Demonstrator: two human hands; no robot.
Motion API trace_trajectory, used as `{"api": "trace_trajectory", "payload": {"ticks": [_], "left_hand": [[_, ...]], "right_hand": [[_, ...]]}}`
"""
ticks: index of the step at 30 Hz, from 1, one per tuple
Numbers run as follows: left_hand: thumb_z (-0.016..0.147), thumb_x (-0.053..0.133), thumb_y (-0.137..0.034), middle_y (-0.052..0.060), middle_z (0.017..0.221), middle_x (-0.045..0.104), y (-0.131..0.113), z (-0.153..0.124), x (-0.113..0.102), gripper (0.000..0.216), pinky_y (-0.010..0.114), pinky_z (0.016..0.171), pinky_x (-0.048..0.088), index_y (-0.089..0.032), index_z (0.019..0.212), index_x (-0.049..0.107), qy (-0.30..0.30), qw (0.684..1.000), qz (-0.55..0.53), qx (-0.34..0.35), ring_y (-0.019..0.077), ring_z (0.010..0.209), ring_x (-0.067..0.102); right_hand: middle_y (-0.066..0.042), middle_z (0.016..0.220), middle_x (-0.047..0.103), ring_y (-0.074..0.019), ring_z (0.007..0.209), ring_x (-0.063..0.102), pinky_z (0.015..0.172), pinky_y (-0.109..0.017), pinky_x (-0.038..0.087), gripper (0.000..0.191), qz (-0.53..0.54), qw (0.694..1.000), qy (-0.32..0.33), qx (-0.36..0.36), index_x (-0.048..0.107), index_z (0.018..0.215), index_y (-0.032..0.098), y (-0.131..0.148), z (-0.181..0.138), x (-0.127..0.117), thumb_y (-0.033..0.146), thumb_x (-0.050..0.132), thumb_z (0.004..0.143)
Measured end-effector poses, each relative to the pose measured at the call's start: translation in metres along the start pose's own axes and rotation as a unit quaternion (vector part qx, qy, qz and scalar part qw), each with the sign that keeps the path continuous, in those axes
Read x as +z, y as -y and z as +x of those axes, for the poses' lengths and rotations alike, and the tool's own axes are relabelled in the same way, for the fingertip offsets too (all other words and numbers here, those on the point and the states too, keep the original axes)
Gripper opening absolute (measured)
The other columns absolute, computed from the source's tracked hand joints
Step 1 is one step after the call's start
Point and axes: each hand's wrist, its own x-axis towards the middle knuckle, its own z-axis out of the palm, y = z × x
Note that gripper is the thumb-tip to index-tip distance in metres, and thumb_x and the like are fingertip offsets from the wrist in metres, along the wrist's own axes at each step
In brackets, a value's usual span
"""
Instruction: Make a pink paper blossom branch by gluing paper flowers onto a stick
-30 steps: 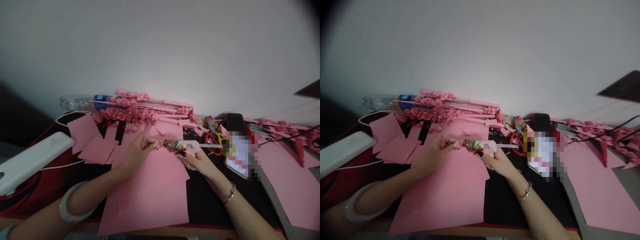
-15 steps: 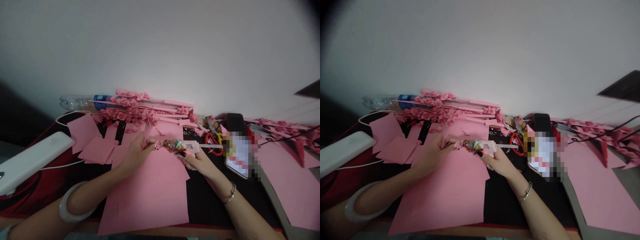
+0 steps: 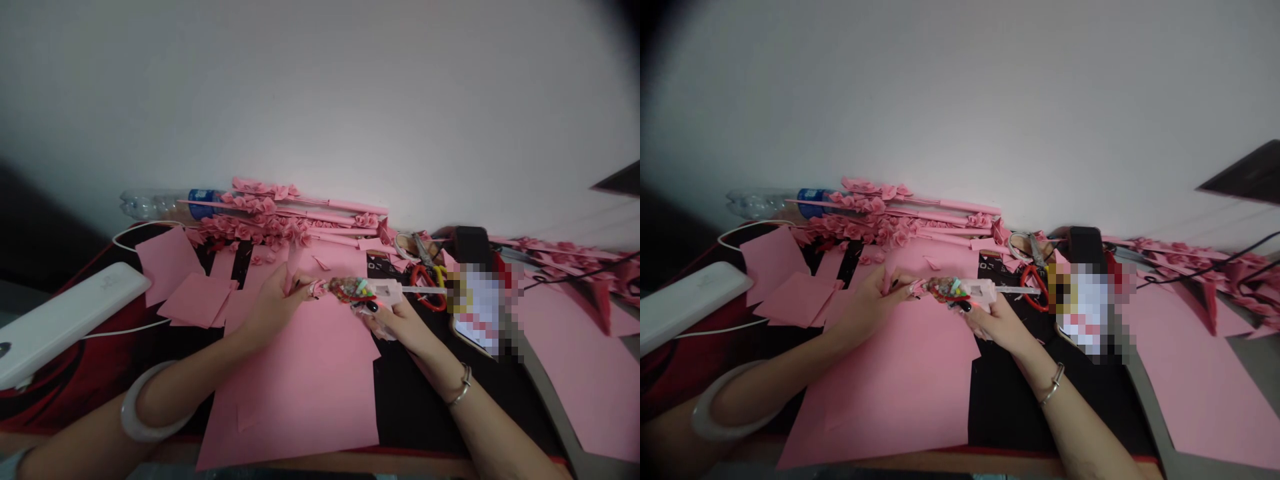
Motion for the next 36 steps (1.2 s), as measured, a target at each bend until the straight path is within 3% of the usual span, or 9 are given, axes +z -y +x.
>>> {"api": "trace_trajectory", "payload": {"ticks": [10,20,28,36], "left_hand": [[0.077,0.071,-0.030,-0.002,0.070,0.065,-0.006,-0.001,0.000,0.042,0.028,0.066,0.051,-0.023,0.065,0.032,-0.010,1.000,-0.023,-0.017,0.0155,0.072,0.062],[0.076,0.070,-0.026,-0.002,0.071,0.066,0.002,0.000,0.000,0.035,0.030,0.070,0.054,-0.022,0.066,0.037,-0.015,0.999,-0.027,0.015,0.0165,0.075,0.065],[0.078,0.066,-0.027,-0.004,0.065,0.061,0.004,-0.002,-0.002,0.036,0.025,0.059,0.045,-0.024,0.065,0.032,-0.019,0.999,0.022,0.031,0.0142,0.067,0.060],[0.077,0.064,-0.029,-0.006,0.063,0.054,0.010,-0.002,-0.002,0.042,0.025,0.057,0.038,-0.025,0.066,0.024,-0.033,0.998,0.041,0.017,0.0130,0.064,0.053]], "right_hand": [[0.007,0.050,0.043,-0.0060,0.039,0.033,0.037,-0.020,0.025,0.040,-0.021,0.999,0.003,-0.028,0.057,0.087,0.017,-0.005,0.000,-0.004,0.057,0.058,0.090],[0.008,0.053,0.042,-0.0071,0.041,0.033,0.039,-0.021,0.026,0.035,-0.077,0.996,0.021,-0.039,0.058,0.095,0.017,-0.003,-0.002,-0.004,0.051,0.053,0.095],[0.007,0.053,0.043,-0.0069,0.042,0.033,0.040,-0.021,0.027,0.032,-0.084,0.995,0.025,-0.039,0.059,0.094,0.016,-0.002,-0.002,-0.004,0.047,0.052,0.096],[0.008,0.053,0.041,-0.0076,0.042,0.032,0.041,-0.022,0.027,0.031,-0.078,0.996,0.022,-0.044,0.061,0.099,0.016,-0.007,-0.002,-0.004,0.047,0.053,0.096]]}}
